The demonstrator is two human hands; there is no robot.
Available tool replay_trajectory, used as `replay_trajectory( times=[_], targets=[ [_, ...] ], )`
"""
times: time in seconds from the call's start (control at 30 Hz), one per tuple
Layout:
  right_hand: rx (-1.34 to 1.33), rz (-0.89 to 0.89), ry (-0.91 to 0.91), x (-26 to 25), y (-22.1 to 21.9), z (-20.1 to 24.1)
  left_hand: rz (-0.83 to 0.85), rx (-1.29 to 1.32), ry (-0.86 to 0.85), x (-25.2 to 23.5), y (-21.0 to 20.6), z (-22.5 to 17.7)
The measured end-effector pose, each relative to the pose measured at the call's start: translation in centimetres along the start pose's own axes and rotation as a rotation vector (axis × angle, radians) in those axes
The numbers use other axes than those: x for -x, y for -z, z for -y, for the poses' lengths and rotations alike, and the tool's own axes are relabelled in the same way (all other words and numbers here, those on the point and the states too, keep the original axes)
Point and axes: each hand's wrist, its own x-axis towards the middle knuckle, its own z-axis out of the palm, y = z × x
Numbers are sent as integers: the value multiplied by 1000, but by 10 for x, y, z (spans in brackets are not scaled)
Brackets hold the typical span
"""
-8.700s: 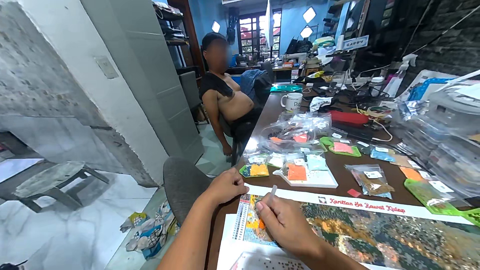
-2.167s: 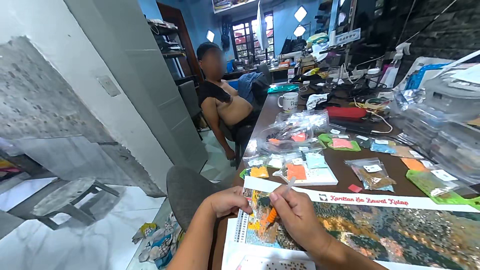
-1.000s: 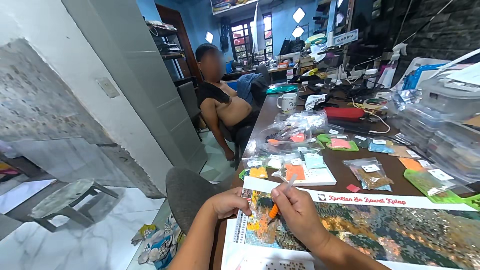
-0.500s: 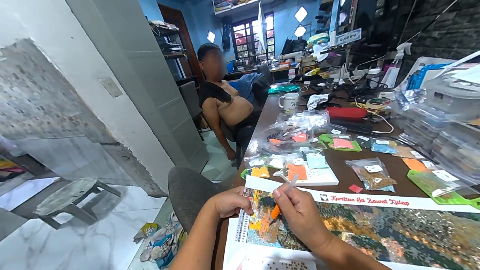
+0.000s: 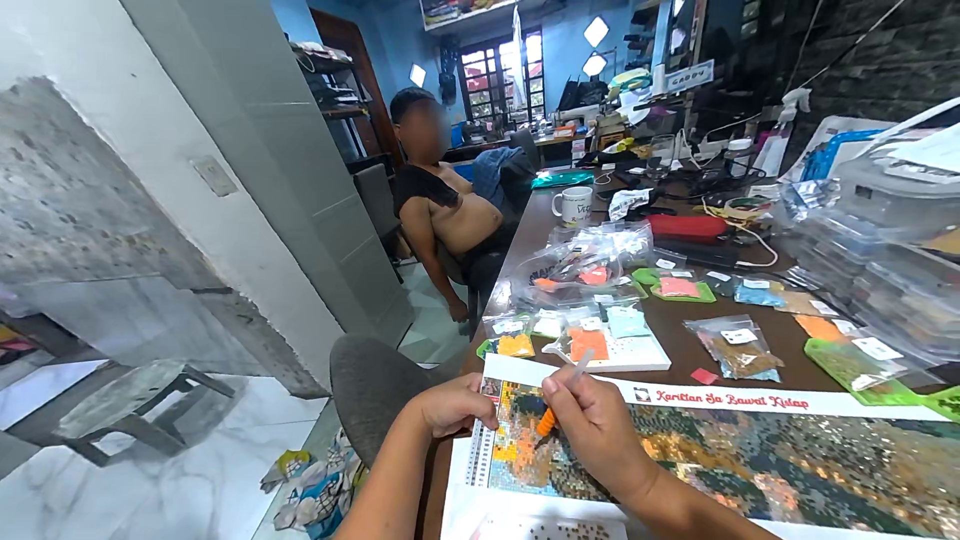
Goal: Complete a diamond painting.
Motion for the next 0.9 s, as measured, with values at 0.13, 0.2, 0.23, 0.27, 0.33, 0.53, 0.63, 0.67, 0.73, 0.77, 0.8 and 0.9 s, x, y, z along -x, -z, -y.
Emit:
replay_trajectory(
  times=[0.13, 0.2, 0.23, 0.27, 0.33, 0.53, 0.63, 0.67, 0.73, 0.77, 0.8, 0.9],
  targets=[
    [-8, -19, -12, 0, -1, 1, -7, 5, -4, 0, 0, 0],
    [-4, -69, -54, -1, -1, 3, -13, 0, -2, 1, -1, -1],
    [-5, -101, -88, -2, -1, 5, -11, -5, -1, 1, -1, -1],
    [-13, -135, -124, -3, -1, 6, -8, -8, -1, 1, -1, -1],
    [-33, -188, -214, -7, 1, 8, -12, -17, 2, 1, -1, -1],
    [-61, -238, -338, -12, 4, 11, -23, -27, 16, 1, 0, -1],
    [-85, -206, -324, -12, 5, 10, -10, -25, 12, 1, 0, -1],
    [-88, -190, -322, -11, 5, 10, -11, -23, 9, 1, 0, -1],
    [-95, -165, -323, -11, 5, 8, -3, -21, 6, 1, 1, -1],
    [-94, -161, -319, -10, 5, 8, 1, -23, 5, 1, 1, -1],
    [-93, -160, -312, -10, 5, 7, -2, -25, 3, 1, 1, -1],
    [-82, -162, -287, -9, 5, 5, -19, -25, 2, 1, 0, -1]
  ],
)
